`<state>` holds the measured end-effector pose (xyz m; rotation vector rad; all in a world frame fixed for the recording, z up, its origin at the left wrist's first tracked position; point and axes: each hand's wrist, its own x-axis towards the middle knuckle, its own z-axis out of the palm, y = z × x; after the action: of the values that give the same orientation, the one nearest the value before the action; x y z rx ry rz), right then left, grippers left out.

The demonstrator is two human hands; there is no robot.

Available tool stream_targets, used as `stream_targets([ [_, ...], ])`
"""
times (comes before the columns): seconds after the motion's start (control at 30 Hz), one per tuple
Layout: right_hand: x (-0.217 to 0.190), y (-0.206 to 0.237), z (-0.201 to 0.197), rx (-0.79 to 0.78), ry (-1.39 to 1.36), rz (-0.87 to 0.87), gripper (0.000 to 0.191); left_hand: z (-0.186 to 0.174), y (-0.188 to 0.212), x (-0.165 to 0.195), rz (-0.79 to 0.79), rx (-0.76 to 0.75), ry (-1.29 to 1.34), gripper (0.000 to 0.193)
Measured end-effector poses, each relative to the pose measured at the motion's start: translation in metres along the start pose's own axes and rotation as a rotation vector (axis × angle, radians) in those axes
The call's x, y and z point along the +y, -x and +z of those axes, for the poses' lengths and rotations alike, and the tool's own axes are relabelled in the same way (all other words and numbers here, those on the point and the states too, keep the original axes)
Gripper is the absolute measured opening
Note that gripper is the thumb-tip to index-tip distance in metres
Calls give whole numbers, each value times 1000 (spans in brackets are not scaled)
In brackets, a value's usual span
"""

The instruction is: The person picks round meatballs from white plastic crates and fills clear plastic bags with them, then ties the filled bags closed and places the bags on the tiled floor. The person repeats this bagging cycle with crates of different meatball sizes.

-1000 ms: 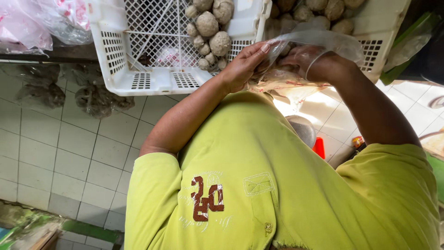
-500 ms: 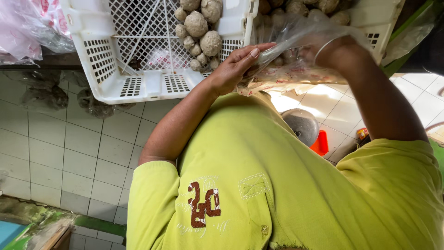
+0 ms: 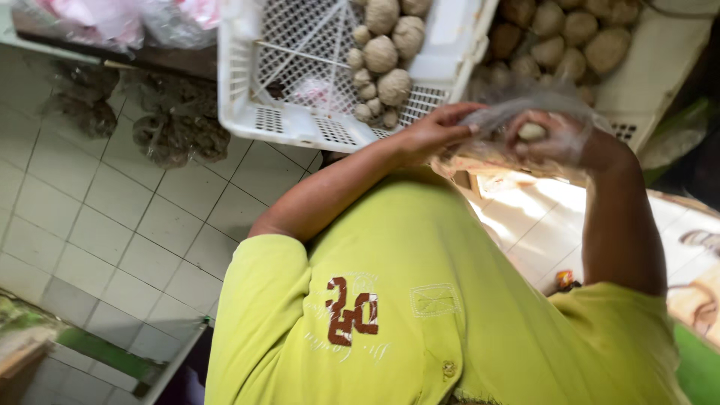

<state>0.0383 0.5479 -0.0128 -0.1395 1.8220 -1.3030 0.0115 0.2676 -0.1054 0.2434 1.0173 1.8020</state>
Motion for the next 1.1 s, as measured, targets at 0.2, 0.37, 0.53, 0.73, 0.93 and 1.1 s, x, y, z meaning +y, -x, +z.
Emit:
stream_targets([
  [0.2, -83, -56, 38, 105, -142, -390, 23, 5, -6, -5, 22, -65, -209, 41],
  [0.37, -144, -140, 64, 477, -297, -473, 56, 9, 2, -4, -17, -34, -320, 67],
  [0.53, -145, -96, 100, 848, -127, -541, 49, 2, 19, 0, -13, -64, -243, 63],
  [0.73, -66, -14, 177, 1555, -185, -452, 20, 7, 47, 22, 148, 18, -539, 54],
  [0.93, 15, 41, 244, 1774, -319, -123, 21, 41, 85, 70, 501, 148, -1282, 42],
  [1.1, 75, 70, 257, 1793, -387, -49, 22, 83, 61, 94, 625, 142, -1191, 32],
])
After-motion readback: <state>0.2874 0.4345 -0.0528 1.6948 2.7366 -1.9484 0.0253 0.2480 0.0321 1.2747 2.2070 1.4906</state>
